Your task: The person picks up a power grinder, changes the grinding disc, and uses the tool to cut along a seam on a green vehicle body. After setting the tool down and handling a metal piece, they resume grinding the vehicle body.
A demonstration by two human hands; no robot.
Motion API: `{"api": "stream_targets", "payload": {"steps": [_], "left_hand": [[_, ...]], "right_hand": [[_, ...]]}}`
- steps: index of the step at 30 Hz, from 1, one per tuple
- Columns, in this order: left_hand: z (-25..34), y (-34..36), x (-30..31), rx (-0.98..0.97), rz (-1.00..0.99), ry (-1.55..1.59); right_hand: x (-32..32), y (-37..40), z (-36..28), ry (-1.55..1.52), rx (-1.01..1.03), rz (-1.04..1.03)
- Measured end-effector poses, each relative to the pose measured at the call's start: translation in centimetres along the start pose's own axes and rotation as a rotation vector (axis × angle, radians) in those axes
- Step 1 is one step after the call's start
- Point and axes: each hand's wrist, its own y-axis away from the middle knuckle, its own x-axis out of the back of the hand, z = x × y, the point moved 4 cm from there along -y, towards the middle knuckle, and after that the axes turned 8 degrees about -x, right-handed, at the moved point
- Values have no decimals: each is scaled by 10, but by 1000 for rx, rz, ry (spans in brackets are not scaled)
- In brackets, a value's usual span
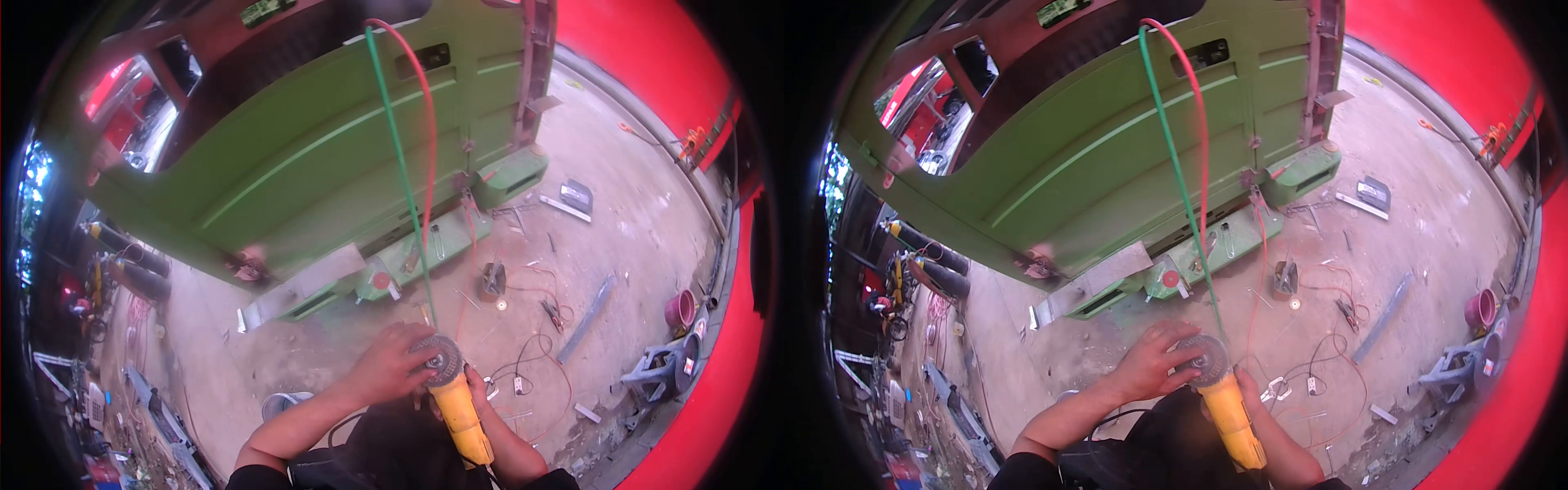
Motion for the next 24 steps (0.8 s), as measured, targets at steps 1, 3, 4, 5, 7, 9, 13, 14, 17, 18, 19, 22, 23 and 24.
{"api": "stream_targets", "payload": {"steps": [1,3,4,5,7,9,13,14,17,18,19,22,23,24], "left_hand": [[-5,4,0,21,10,38],[-12,12,-2,44,23,78],[-16,14,-4,93,37,141],[-20,16,-6,142,54,206],[-28,16,-6,137,75,218],[-38,19,-5,135,91,231],[-82,31,-13,305,0,527],[-98,35,-19,359,-39,634],[-147,59,-57,641,-195,1110],[-162,63,-60,640,-199,1125],[-175,63,-60,622,-219,1188],[-225,78,-86,662,-175,1311],[-252,92,-112,801,-65,1429],[-281,105,-138,943,51,1539]], "right_hand": [[1,-1,1,-17,-6,9],[4,-4,5,-32,-20,26],[5,-6,6,-48,-23,48],[4,-8,6,-42,-28,53],[5,-15,7,-64,-75,173],[4,-25,6,-55,-76,150],[13,-45,5,-19,-70,171],[22,-48,6,-22,-63,182],[52,-53,15,-20,-132,326],[56,-54,17,-31,-153,382],[61,-58,18,-40,-177,438],[83,-72,23,-96,-197,599],[98,-77,27,-158,-151,532],[112,-81,33,-162,-157,541]]}}
